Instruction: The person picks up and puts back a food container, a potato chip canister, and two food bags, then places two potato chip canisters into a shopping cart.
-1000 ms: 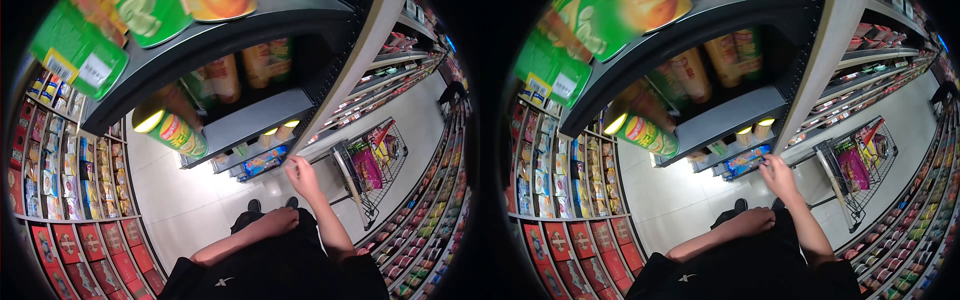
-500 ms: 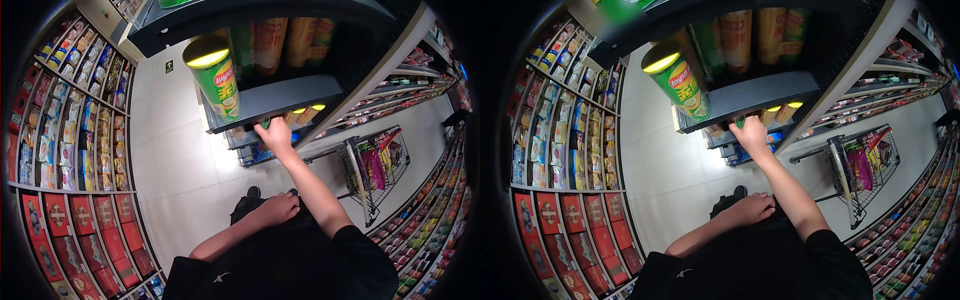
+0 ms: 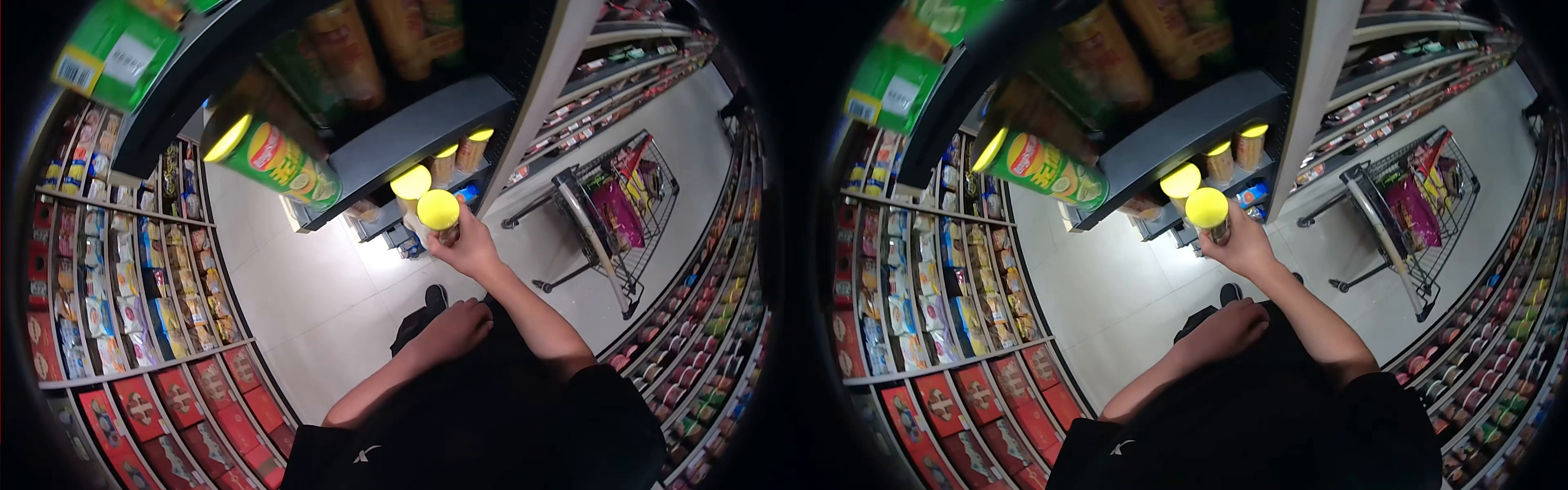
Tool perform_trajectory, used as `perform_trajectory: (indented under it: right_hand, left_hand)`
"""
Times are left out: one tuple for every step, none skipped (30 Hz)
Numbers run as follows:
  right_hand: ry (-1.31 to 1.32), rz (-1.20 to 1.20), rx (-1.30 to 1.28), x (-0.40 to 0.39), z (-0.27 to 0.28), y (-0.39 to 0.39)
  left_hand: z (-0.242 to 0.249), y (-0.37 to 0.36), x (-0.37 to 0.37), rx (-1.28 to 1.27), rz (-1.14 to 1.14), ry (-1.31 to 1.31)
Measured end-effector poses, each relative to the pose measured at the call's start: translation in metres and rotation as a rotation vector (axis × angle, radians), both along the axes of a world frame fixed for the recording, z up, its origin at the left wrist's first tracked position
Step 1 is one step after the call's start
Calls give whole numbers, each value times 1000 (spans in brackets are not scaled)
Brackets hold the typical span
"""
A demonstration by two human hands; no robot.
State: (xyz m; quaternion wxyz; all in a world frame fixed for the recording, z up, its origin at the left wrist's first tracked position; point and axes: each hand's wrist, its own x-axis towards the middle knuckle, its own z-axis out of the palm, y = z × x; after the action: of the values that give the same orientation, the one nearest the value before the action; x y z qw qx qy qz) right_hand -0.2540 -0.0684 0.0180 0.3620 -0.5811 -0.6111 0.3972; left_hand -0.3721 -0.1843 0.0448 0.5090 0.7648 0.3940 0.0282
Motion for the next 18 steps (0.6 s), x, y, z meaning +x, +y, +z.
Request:
perform_trajectory:
  right_hand:
    - [25, 51, -64, 9, -2, -9]
    - [55, 100, -127, 17, -7, -19]
    - [23, 22, 87, 18, -22, -28]
    - [43, -29, 57, 23, -36, -38]
    - [-4, -16, 28, 29, -35, -42]
    - [-47, 1, -7, 35, -35, -46]
    - [7, 13, 31, 40, -39, -51]
    - [24, -30, 7, 42, -43, -55]
    - [33, -13, 67, 43, -45, -56]
    - [38, 13, 136, 44, -45, -54]
    - [58, 25, 131, 43, -43, -53]
    - [63, 14, 142, 41, -42, -49]
    - [39, 25, 183, 38, -43, -45]
    - [16, 38, 224, 34, -42, -39]
    - [25, 62, 211, 30, -40, -32]
    - [28, 70, 224, 26, -40, -24]
    - [16, 79, 243, 21, -39, -14]
    - [4, 98, 269, 14, -39, -3]
  left_hand:
    - [1, 2, 1, -17, 8, -11]
    - [2, 5, 3, -37, -35, 7]
    - [1, 7, 5, -43, -16, 0]
    - [0, 6, 6, -56, 1, -3]
    - [-6, 7, 9, -62, -14, 3]
    - [-4, 8, 12, -98, -66, 28]
    - [2, 10, 16, -87, -37, -1]
    - [5, 12, 20, -68, -2, -35]
    - [5, 11, 22, -87, 6, -35]
    - [3, 11, 25, -92, -17, -25]
    - [0, 13, 27, -93, -21, -44]
    - [-2, 17, 28, -87, -20, -65]
    - [-6, 20, 29, -74, -28, -60]
    - [-11, 21, 29, -65, -63, -67]
    - [-14, 22, 30, -56, -92, -75]
    - [-17, 22, 30, -43, -84, -71]
    - [-19, 22, 30, -40, -102, -63]
    - [-21, 22, 30, -32, -110, -54]
